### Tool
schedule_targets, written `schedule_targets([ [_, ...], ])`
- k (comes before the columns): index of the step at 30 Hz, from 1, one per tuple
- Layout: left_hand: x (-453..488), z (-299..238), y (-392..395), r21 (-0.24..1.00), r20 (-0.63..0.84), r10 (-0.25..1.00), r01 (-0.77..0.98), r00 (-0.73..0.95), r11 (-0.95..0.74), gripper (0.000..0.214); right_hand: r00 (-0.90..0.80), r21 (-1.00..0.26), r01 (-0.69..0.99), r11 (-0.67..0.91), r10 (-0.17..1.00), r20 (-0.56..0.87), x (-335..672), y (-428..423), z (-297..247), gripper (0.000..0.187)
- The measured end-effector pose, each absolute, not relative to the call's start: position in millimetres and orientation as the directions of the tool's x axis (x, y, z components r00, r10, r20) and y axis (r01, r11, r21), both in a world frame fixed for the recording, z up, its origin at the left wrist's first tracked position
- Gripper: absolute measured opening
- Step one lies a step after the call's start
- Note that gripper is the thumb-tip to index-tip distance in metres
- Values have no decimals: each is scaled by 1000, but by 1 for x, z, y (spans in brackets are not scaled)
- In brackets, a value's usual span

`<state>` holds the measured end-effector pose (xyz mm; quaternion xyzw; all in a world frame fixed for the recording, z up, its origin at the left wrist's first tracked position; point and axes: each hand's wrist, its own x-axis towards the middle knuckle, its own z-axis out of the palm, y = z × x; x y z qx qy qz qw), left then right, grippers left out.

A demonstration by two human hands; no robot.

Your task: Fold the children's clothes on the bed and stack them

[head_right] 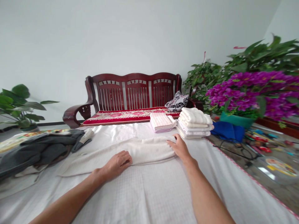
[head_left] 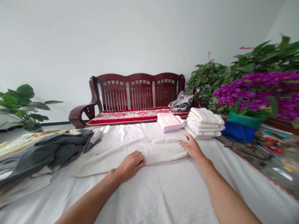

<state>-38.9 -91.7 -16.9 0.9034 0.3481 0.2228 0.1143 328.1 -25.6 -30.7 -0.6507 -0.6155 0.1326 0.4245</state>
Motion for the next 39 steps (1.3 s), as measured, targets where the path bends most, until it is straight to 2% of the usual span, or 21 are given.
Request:
schedule_targets([
  [2, -40, -17, -93, 367, 319, 677, 573, 663, -733, 16, 227, -736, 666, 120, 907, 354, 335, -22, -30, 42],
  [6, -41, -16, -94, 400, 296, 688, 568, 663, -720, 10, 158, -719, 693, 54, 962, 224, 349, -21, -34, 38],
  [10, -42, -18, -95, 413, 282, 728, 606, 625, -680, 10, 179, -681, 731, 48, 949, 258, 355, -27, -31, 36],
  [13, -42, -20, -94, 400, 278, 744, 631, 608, -665, 12, 222, -642, 766, -17, 945, 241, 353, -34, -21, 35],
  [16, -43, -23, -94, 420, 291, 753, 628, 591, -655, 10, 253, -705, 701, -104, 961, 110, 345, -42, -8, 34],
  [19, -44, -25, -92, 435, 308, 758, 623, 575, -650, 13, 240, -835, 507, -212, 966, -100, 337, -50, 4, 35],
  [22, -45, -28, -91, 425, 308, 754, 625, 580, -655, 13, 246, -852, 413, -322, 940, -236, 336, -56, 10, 31],
  [27, -45, -30, -90, 412, 310, 742, 619, 595, -669, 14, 253, -771, 550, -320, 944, -211, 345, -59, 13, 22],
  [30, -45, -28, -91, 410, 312, 736, 613, 601, -675, 14, 206, -782, 552, -291, 956, -210, 345, -60, 14, 28],
  [33, -45, -26, -92, 416, 316, 732, 605, 604, -679, 14, 185, -783, 535, -318, 948, -259, 342, -59, 12, 26],
  [36, -46, -25, -93, 416, 313, 728, 602, 610, -682, 13, 144, -787, 504, -355, 934, -328, 342, -57, 7, 39],
  [39, -46, -24, -93, 413, 307, 727, 602, 615, -684, 13, 103, -826, 485, -287, 957, -272, 346, -55, 2, 47],
])
